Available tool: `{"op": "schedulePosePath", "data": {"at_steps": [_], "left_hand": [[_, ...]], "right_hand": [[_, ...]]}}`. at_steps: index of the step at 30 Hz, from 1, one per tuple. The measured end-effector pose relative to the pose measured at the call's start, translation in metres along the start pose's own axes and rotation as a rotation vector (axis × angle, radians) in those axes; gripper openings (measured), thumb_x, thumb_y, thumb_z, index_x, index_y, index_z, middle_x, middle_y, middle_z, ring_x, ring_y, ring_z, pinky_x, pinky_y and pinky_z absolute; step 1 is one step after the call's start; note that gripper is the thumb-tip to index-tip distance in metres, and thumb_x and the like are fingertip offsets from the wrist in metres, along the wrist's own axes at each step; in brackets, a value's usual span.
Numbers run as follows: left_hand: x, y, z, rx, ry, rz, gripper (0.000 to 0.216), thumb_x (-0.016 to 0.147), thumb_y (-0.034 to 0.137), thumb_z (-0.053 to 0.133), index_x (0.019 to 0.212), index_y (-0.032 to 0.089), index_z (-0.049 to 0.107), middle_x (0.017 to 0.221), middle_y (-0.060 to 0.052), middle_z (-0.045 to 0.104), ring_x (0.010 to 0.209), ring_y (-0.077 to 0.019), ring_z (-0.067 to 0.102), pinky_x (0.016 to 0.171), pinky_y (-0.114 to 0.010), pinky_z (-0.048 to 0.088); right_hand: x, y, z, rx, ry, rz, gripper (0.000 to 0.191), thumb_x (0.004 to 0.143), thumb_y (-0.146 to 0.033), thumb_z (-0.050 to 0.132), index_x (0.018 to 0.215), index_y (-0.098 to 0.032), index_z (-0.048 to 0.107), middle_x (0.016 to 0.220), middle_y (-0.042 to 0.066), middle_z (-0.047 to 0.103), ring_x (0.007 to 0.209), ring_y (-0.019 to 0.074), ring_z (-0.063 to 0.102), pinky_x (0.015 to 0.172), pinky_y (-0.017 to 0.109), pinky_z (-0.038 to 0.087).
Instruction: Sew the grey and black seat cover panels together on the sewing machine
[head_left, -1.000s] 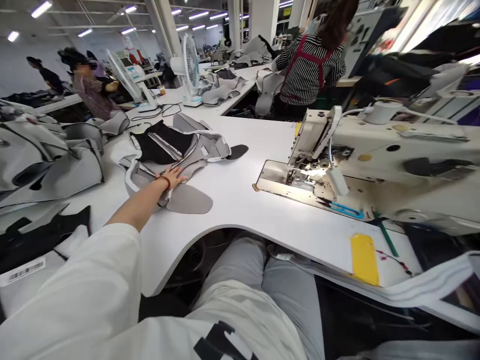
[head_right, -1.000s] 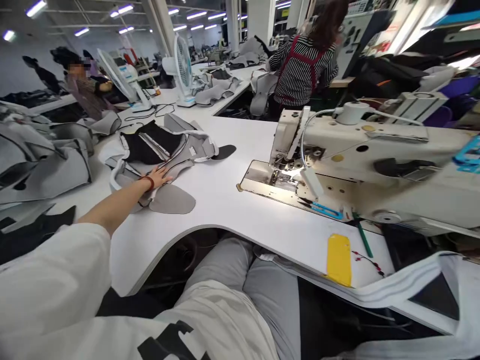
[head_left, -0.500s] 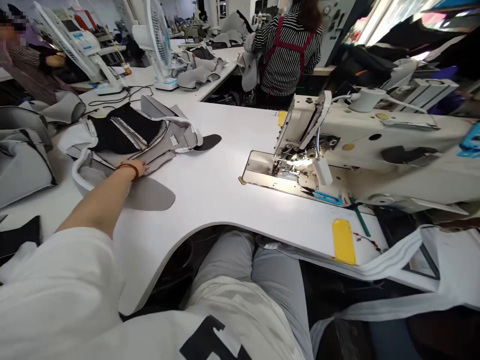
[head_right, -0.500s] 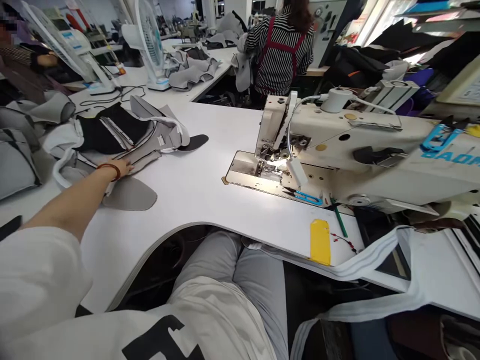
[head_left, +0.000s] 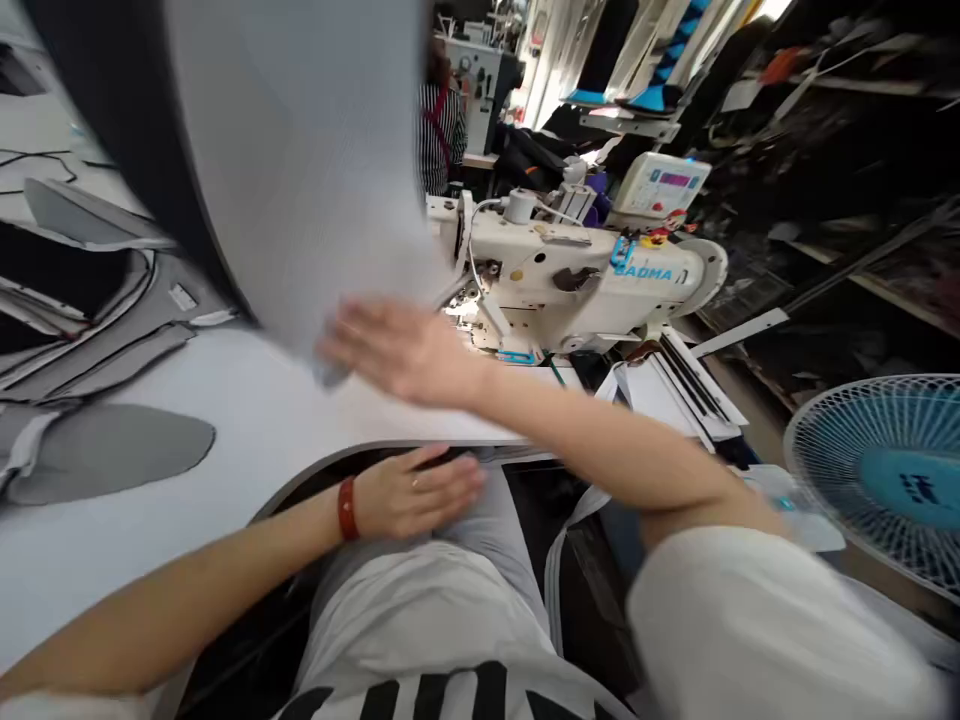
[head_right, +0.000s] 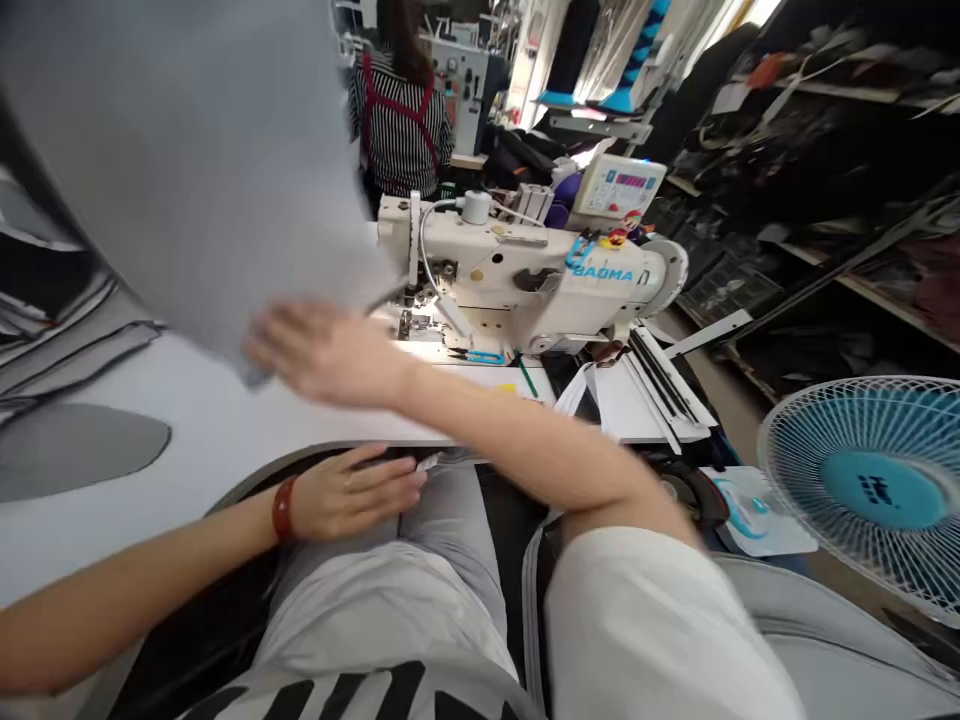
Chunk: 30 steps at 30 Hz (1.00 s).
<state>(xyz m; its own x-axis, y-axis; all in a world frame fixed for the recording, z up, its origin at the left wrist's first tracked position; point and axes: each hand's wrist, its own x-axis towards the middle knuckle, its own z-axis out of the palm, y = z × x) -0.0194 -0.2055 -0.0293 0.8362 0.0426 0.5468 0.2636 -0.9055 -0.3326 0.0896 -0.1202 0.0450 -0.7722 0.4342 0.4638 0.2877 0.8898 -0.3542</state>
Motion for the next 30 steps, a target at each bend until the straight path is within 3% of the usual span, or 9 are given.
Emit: {"op": "schedulePosePath", "data": {"at_steps": [2, 4, 5, 8, 10, 14, 21, 26, 30], "left_hand": [[-0.019, 0.015, -0.007, 0.053, -0.051, -0.091, 0.036, 0.093, 0.015, 0.05, 0.126, 0.023, 0.063, 0.147, -0.002, 0.051, 0.142, -0.0196, 0.039, 0.12, -0.04, 0.03], [-0.053, 0.019, -0.012, 0.089, -0.189, -0.264, 0.042, 0.093, 0.011, 0.044, 0.129, 0.026, 0.062, 0.146, -0.001, 0.052, 0.14, -0.0221, 0.042, 0.119, -0.044, 0.03], [-0.07, 0.018, -0.013, 0.099, -0.26, -0.35, 0.045, 0.093, 0.01, 0.042, 0.129, 0.027, 0.062, 0.145, -0.002, 0.054, 0.138, -0.0242, 0.045, 0.116, -0.046, 0.033], [-0.103, 0.009, -0.007, 0.109, -0.383, -0.47, 0.049, 0.092, 0.006, 0.039, 0.129, 0.027, 0.063, 0.14, -0.003, 0.058, 0.129, -0.0276, 0.053, 0.106, -0.046, 0.042], [-0.103, -0.001, 0.003, 0.112, -0.395, -0.442, 0.05, 0.091, 0.003, 0.04, 0.129, 0.026, 0.063, 0.139, -0.003, 0.059, 0.126, -0.0263, 0.056, 0.099, -0.041, 0.046], [-0.067, -0.026, 0.032, 0.098, -0.319, -0.361, 0.045, 0.092, 0.004, 0.043, 0.127, 0.021, 0.065, 0.133, -0.007, 0.063, 0.126, -0.0239, 0.055, 0.098, -0.035, 0.048], [-0.044, -0.037, 0.057, -0.032, -0.206, -0.456, 0.049, 0.083, -0.001, 0.046, 0.116, 0.027, 0.069, 0.117, -0.004, 0.068, 0.103, -0.0212, 0.059, 0.083, -0.036, 0.048], [-0.045, -0.039, 0.055, -0.071, -0.268, -0.469, 0.043, 0.084, 0.005, 0.052, 0.118, 0.028, 0.067, 0.115, -0.005, 0.066, 0.103, -0.0207, 0.055, 0.082, -0.035, 0.045], [-0.041, -0.044, 0.052, -0.087, -0.324, -0.458, 0.039, 0.09, 0.01, 0.052, 0.121, 0.031, 0.064, 0.117, -0.004, 0.065, 0.102, -0.018, 0.054, 0.08, -0.033, 0.043]], "right_hand": [[-0.021, 0.01, 0.023, -0.12, -0.22, -0.192, 0.023, 0.097, -0.019, 0.053, 0.117, -0.017, 0.065, 0.128, 0.004, 0.065, 0.124, 0.0213, 0.055, 0.104, 0.039, 0.045], [-0.063, 0.03, 0.04, -0.207, -0.341, -0.156, 0.021, 0.097, -0.02, 0.052, 0.112, -0.02, 0.068, 0.119, 0.003, 0.07, 0.119, 0.0175, 0.058, 0.101, 0.032, 0.046], [-0.088, 0.043, 0.042, -0.214, -0.334, -0.048, 0.022, 0.098, -0.024, 0.052, 0.113, -0.023, 0.067, 0.116, 0.002, 0.07, 0.115, 0.0164, 0.06, 0.099, 0.03, 0.047], [-0.161, 0.091, 0.012, -0.399, 0.025, 0.775, 0.027, 0.097, -0.02, 0.042, 0.106, -0.024, 0.067, 0.101, 0.007, 0.069, 0.101, 0.0211, 0.061, 0.09, 0.033, 0.048], [-0.193, 0.123, -0.022, -0.473, 0.121, 0.989, 0.035, 0.094, -0.012, 0.03, 0.108, -0.014, 0.063, 0.105, 0.018, 0.064, 0.105, 0.029, 0.056, 0.092, 0.044, 0.043], [-0.209, 0.163, -0.069, -0.45, 0.139, 1.24, 0.024, 0.076, -0.008, 0.049, 0.094, -0.013, 0.062, 0.098, 0.018, 0.063, 0.098, 0.0309, 0.055, 0.086, 0.042, 0.041], [-0.211, 0.123, -0.063, -0.109, 0.128, 1.252, 0.023, 0.077, -0.02, 0.045, 0.072, -0.021, 0.067, 0.064, 0.002, 0.063, 0.058, 0.017, 0.059, 0.061, 0.03, 0.048], [-0.175, 0.084, -0.015, 0.338, 0.477, 0.938, 0.019, 0.083, -0.037, 0.061, 0.093, -0.022, 0.067, 0.087, 0.003, 0.067, 0.078, 0.0176, 0.064, 0.074, 0.033, 0.053], [-0.122, 0.075, 0.025, 0.451, 0.472, 0.805, 0.03, 0.091, -0.045, 0.059, 0.07, -0.023, 0.057, 0.06, -0.003, 0.052, 0.059, 0.0133, 0.052, 0.064, 0.028, 0.046]]}}
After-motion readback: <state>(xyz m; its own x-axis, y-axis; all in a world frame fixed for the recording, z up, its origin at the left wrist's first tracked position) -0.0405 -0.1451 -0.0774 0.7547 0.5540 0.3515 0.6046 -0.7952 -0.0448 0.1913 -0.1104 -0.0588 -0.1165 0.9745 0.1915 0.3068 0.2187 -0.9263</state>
